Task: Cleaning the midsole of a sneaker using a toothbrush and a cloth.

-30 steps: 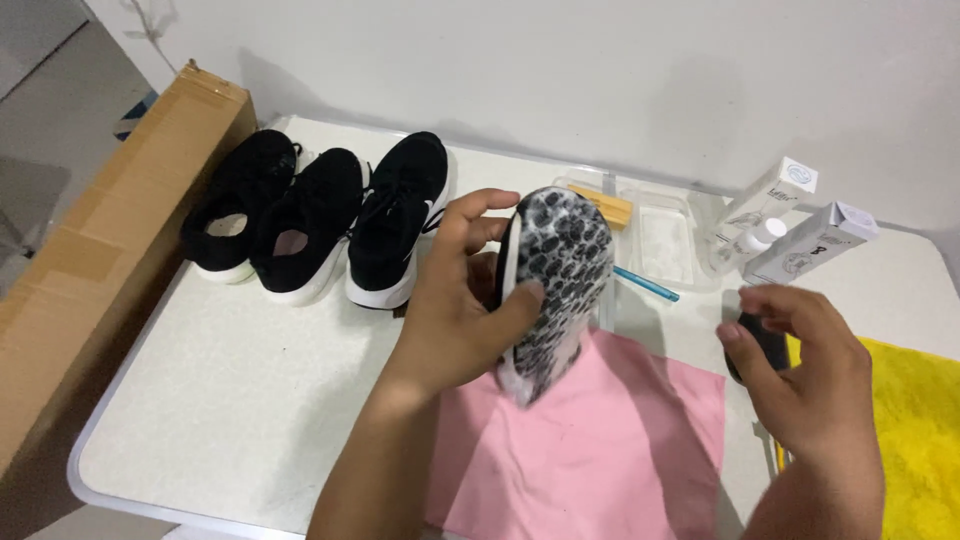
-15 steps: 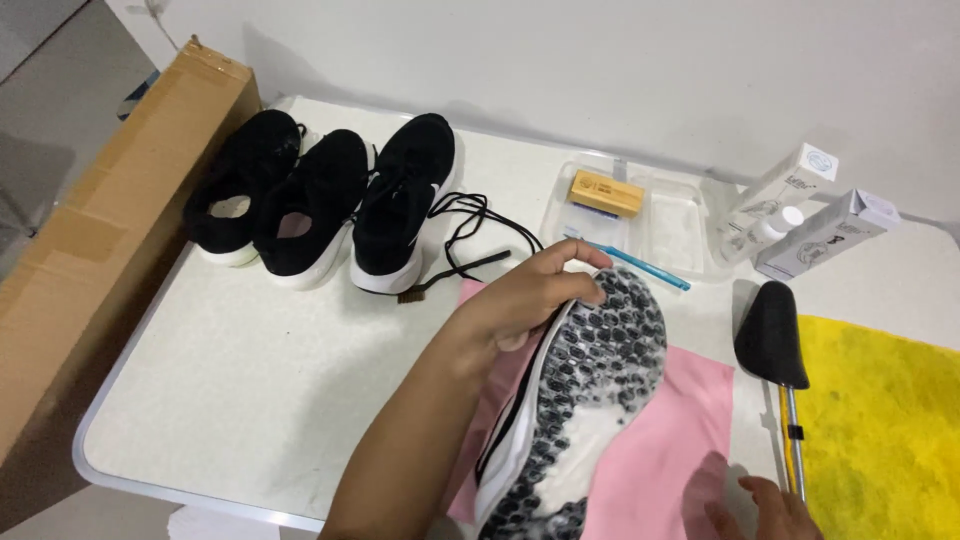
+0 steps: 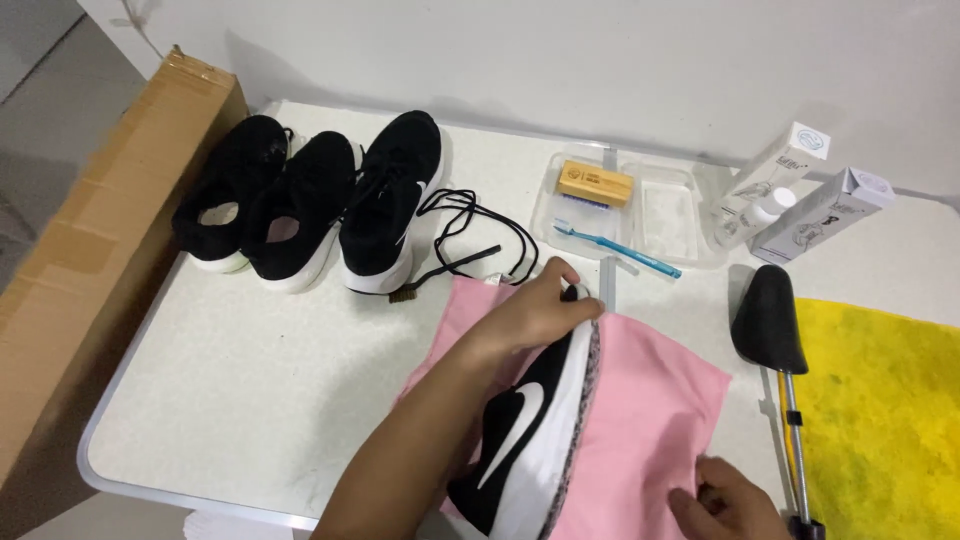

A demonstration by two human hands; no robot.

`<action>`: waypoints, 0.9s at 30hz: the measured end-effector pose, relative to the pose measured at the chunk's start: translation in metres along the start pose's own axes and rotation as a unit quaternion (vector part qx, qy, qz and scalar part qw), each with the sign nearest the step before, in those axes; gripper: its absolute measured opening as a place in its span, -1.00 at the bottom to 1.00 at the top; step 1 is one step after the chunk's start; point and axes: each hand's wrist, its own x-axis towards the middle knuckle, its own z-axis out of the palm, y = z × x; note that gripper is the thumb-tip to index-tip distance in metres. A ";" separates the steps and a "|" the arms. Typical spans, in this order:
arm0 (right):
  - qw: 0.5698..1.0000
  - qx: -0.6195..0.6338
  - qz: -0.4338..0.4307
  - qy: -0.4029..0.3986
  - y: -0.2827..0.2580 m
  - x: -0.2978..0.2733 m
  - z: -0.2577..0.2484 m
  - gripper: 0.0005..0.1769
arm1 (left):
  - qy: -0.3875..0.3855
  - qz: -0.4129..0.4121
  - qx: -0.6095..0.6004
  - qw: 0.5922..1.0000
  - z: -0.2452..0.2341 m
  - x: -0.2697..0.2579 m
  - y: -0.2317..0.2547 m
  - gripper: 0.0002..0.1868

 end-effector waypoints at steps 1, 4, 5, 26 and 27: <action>1.000 0.000 -0.001 -0.002 0.002 0.001 0.004 -0.77 | 0.002 -0.001 0.000 1.000 -0.001 -0.001 -0.001 -0.43; 0.941 0.320 -0.110 -0.017 0.017 0.016 0.015 -0.93 | -0.010 -0.001 0.001 1.000 0.003 0.003 -0.008 -0.37; 0.876 0.419 -0.220 -0.091 0.023 0.030 0.019 -0.87 | -0.010 0.010 -0.012 1.000 0.005 0.008 -0.011 -0.37; 0.882 0.264 -0.369 0.123 -0.141 0.072 0.089 -0.40 | 0.041 0.238 -0.216 0.946 0.052 0.087 -0.101 -0.57; 0.904 0.216 -0.347 0.122 -0.133 0.078 0.093 -0.31 | 0.054 0.265 -0.188 0.944 0.053 0.089 -0.104 -0.55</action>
